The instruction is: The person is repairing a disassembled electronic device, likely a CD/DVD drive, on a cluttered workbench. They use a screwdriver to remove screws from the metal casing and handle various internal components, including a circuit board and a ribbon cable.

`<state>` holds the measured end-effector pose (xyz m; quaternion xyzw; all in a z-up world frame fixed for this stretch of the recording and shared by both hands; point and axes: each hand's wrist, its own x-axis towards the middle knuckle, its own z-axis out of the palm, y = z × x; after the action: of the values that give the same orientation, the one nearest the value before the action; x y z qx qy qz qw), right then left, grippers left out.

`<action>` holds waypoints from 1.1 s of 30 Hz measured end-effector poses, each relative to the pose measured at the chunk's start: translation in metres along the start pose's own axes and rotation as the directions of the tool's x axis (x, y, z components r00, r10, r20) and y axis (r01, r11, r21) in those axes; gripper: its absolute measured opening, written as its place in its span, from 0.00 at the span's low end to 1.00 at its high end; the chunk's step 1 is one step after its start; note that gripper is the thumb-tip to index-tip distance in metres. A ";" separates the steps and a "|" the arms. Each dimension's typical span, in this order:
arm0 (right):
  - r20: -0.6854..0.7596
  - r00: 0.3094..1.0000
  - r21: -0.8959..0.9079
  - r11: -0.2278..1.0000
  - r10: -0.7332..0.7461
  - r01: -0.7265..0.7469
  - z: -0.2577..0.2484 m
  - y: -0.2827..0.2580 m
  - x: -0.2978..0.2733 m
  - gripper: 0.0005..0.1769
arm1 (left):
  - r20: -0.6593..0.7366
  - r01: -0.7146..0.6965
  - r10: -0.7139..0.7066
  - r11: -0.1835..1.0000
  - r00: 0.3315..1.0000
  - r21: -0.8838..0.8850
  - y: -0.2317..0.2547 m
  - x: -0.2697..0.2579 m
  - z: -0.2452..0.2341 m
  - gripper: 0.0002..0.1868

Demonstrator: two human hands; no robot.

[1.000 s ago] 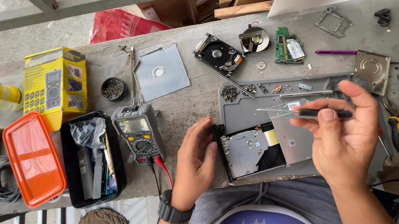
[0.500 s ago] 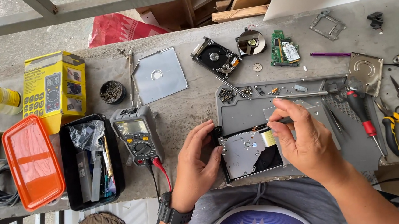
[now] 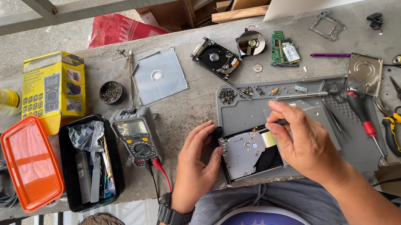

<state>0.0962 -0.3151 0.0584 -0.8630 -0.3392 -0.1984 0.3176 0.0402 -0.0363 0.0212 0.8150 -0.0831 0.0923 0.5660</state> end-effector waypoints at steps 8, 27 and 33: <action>0.053 0.998 -0.003 0.999 -0.034 0.035 -0.001 -0.002 0.004 0.24 | -0.004 0.002 -0.002 1.000 1.000 0.006 -0.001 0.001 0.001 0.23; 0.054 0.996 -0.043 0.996 -0.071 0.073 -0.005 -0.017 0.014 0.19 | 0.114 -0.302 0.289 0.945 0.950 0.121 0.022 0.035 0.047 0.15; 0.000 0.999 -0.066 0.997 -0.036 0.036 -0.005 -0.010 0.014 0.29 | 0.136 -0.280 0.258 0.944 0.956 0.176 0.001 0.038 0.076 0.11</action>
<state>0.0982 -0.3058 0.0742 -0.8666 -0.3480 -0.2157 0.2854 0.0810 -0.1094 0.0058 0.8508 -0.2157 0.1307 0.4609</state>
